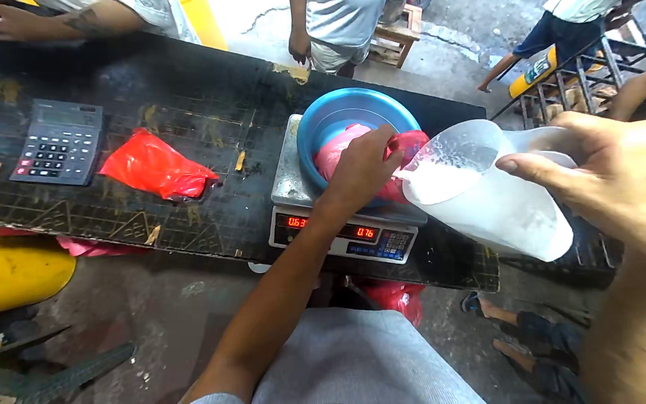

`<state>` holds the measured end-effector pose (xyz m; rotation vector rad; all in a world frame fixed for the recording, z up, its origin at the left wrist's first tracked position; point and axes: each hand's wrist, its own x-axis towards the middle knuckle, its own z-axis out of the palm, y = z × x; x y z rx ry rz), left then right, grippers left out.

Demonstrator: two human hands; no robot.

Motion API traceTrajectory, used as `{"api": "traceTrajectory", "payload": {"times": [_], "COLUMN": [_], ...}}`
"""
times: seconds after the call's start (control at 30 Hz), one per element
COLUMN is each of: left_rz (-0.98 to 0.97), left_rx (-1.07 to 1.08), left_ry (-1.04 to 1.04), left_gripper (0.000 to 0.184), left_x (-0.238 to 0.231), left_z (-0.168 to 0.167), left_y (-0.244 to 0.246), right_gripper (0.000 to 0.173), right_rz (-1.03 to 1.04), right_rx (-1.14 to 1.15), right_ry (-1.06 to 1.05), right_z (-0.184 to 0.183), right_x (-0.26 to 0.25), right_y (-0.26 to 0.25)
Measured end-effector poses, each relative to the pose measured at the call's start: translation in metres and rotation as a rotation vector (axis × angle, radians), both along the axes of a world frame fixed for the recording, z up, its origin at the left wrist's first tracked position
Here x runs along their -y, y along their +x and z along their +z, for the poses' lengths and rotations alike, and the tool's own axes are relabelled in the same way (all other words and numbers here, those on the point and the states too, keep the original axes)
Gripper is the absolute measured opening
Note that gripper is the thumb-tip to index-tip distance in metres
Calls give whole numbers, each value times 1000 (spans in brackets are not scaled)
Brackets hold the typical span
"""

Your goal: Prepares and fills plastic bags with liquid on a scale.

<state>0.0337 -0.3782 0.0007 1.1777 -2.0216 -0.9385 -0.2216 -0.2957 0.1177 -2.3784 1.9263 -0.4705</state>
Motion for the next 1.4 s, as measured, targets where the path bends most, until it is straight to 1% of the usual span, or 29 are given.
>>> {"api": "traceTrajectory", "payload": {"times": [0.2, 0.43, 0.67, 0.73, 0.83, 0.93, 1.03, 1.1, 1.2, 1.3, 1.4], "left_rz": [9, 22, 35, 38, 47, 59, 57, 54, 52, 33, 48], "left_rx": [3, -17, -21, -21, -17, -12, -5, 5, 34, 40, 70], "left_ry": [3, -14, -31, -34, -43, -38, -16, 4, 12, 4, -97], "left_gripper": [17, 19, 18, 18, 20, 24, 29, 33, 36, 30, 18], "left_x": [-1, -1, -2, -1, 0, 0, -1, -3, -4, -5, -5], "left_z": [0, -3, -3, -4, -7, -8, -8, -8, -11, -11, -14], "left_y": [0, 1, 0, 0, -1, 0, 1, 1, 3, 3, 0], "right_gripper": [51, 54, 56, 55, 54, 58, 57, 53, 53, 55, 56], "right_rz": [15, 23, -7, -12, -38, -53, -63, -71, -69, -58, -36], "right_rx": [-20, -40, -9, -9, 15, 49, 78, 110, 115, 76, 34], "right_ry": [28, 31, 48, 19, -16, -26, -43, -42, -50, -52, -44], "right_z": [5, 7, 2, -1, -7, -15, -20, -21, -23, -20, -15], "right_x": [4, 6, 5, 3, -2, -5, -7, -8, -8, -9, -8], "right_y": [0, 1, -8, -7, -6, -8, -7, -6, -6, -6, -5]}}
